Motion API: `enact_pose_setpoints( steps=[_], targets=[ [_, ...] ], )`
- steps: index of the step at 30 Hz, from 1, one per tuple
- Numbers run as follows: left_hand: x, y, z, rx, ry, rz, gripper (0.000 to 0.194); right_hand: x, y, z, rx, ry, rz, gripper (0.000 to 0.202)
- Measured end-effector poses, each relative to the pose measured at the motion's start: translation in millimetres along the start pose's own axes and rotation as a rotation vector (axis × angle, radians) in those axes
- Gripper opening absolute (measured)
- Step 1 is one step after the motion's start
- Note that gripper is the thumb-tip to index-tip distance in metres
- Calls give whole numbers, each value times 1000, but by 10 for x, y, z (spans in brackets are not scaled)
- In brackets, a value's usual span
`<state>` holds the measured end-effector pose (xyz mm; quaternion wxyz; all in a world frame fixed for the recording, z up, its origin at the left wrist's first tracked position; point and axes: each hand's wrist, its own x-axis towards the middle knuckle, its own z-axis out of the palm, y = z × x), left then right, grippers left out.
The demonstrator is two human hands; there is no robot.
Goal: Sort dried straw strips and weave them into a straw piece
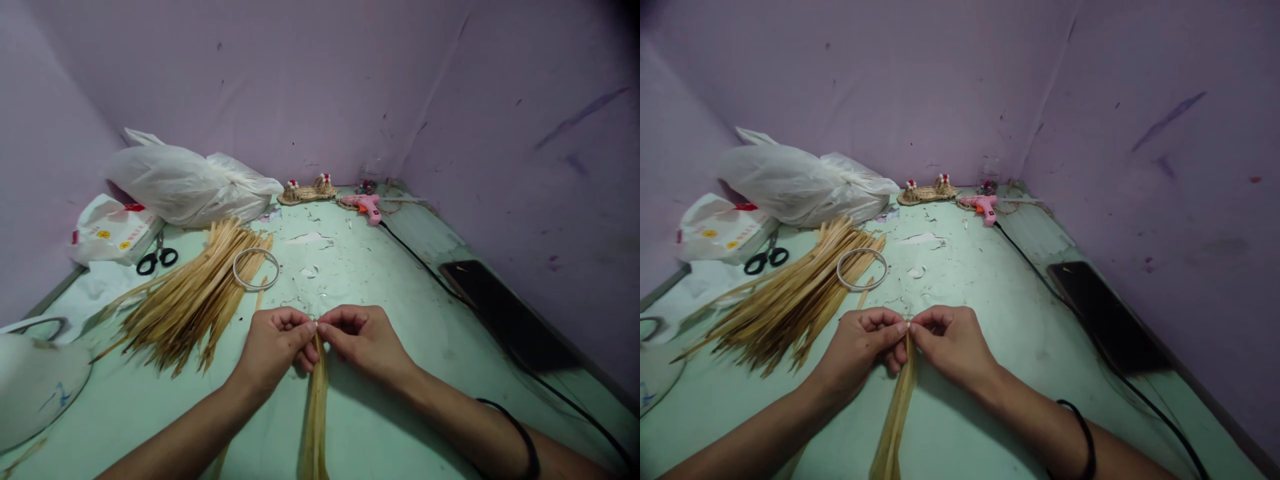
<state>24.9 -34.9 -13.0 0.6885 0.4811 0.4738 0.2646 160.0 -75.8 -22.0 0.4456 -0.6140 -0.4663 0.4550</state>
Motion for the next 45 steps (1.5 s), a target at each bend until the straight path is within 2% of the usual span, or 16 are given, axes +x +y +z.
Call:
enact_pose_setpoints(
  steps=[6, 14, 33, 45],
  targets=[
    [8, 4, 9, 18, 10, -20, 15, 2, 14, 0, -31, -13, 27, 13],
    [-16, 8, 42, 74, 20, 2, 15, -6, -8, -15, -136, 7, -16, 15],
    [-23, 34, 39, 83, 32, 4, 13, 12, -7, -23, -54, -46, 10, 13],
    [-20, 1, 25, 76, 13, -46, 16, -3, -34, -13, -79, 20, 48, 10]
  ],
)
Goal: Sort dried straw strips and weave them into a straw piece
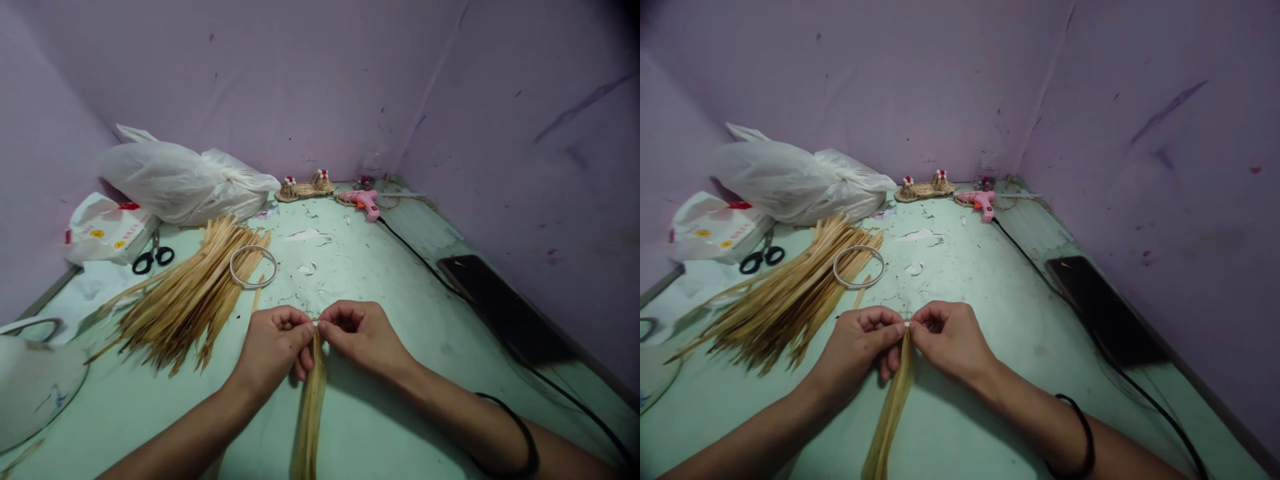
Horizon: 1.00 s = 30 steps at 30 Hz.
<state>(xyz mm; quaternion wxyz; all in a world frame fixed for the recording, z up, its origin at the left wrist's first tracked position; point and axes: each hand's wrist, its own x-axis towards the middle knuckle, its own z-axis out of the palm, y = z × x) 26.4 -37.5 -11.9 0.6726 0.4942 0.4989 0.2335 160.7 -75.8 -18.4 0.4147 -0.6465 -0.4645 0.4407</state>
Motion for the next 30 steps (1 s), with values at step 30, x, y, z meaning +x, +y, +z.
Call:
enact_pose_setpoints(
  steps=[30],
  targets=[
    [-13, 36, 37, -148, 92, 8, 16, -43, 45, 35, -2, -27, -75, 20]
  ],
)
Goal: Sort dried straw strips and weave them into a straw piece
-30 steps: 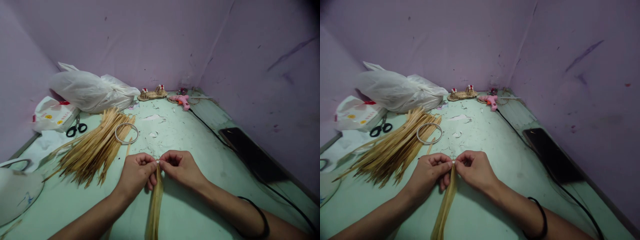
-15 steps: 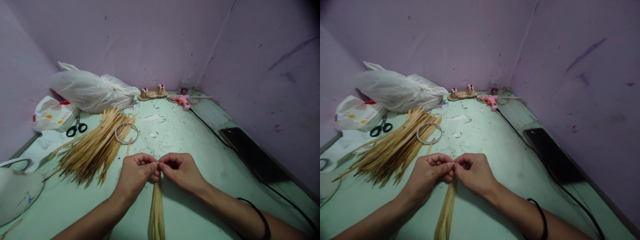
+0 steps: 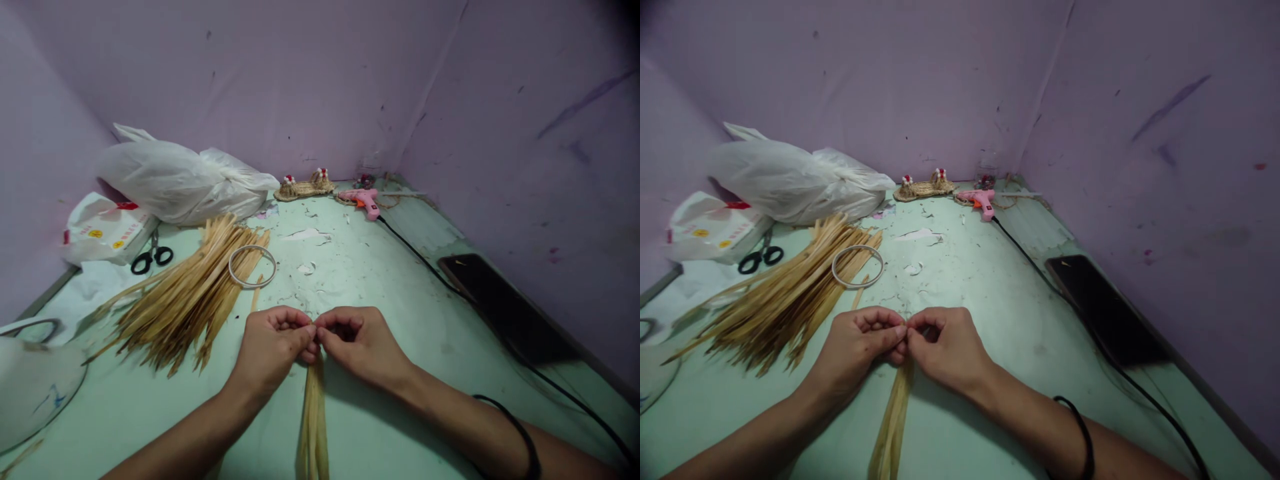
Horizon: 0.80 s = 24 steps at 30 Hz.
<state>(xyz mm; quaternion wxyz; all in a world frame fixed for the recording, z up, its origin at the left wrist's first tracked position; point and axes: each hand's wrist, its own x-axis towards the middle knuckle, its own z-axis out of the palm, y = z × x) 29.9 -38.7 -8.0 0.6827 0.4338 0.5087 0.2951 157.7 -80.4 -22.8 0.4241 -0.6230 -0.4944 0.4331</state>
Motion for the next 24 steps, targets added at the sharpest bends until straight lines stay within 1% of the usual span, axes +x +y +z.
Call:
enact_pose_setpoints(
  steps=[8, 13, 16, 24],
  targets=[
    [19, -14, -3, -7, -5, 3, 17, 2, 7, 11, -13, 10, -5, 21],
    [16, -6, -4, -2, 0, -3, 17, -5, -26, 12, -13, 10, -59, 21],
    [14, -6, 1, 10, -6, 6, 16, -9, -20, 6, -31, 16, -51, 20],
    [-7, 6, 6, 50, 18, 19, 10, -12, 6, 7, -87, 2, -103, 20]
  ],
)
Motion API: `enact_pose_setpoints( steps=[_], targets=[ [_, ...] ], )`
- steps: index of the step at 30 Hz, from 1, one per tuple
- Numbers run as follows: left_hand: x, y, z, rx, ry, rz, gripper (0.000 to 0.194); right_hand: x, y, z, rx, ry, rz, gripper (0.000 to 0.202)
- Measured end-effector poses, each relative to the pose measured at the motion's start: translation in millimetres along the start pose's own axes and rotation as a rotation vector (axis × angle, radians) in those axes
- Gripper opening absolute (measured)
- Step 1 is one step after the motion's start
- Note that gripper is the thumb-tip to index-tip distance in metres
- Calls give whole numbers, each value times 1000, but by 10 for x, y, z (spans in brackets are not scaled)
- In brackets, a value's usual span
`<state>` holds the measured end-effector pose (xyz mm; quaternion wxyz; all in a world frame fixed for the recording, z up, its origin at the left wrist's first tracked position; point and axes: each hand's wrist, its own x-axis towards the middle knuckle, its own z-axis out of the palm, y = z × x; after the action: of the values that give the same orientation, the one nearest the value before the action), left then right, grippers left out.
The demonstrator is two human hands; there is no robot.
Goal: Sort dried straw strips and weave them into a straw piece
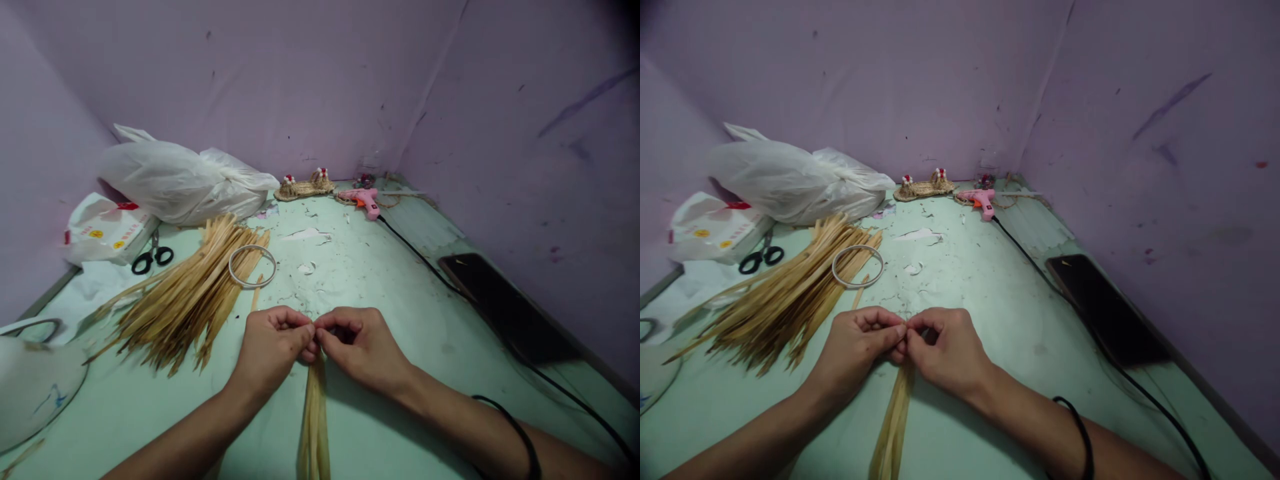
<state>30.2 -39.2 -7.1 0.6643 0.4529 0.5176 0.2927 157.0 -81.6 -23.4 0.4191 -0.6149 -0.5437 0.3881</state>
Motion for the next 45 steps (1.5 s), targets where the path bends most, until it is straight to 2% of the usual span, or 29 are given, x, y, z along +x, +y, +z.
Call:
enact_pose_setpoints(
  steps=[10, 26, 35, 45],
  targets=[
    [1, -2, 11, -3, 4, 5, 9, 10, 23, 8, 48, -14, 78, 19],
    [-4, -13, -10, 0, -3, -3, 11, 28, 38, 10, 72, -29, 103, 19],
    [13, -32, 14, 14, 40, -9, 9, 6, 16, -13, -24, -16, -26, 20],
    [25, -41, 1, 13, 14, -11, 4, 10, 33, -5, -25, -22, 13, 20]
  ],
)
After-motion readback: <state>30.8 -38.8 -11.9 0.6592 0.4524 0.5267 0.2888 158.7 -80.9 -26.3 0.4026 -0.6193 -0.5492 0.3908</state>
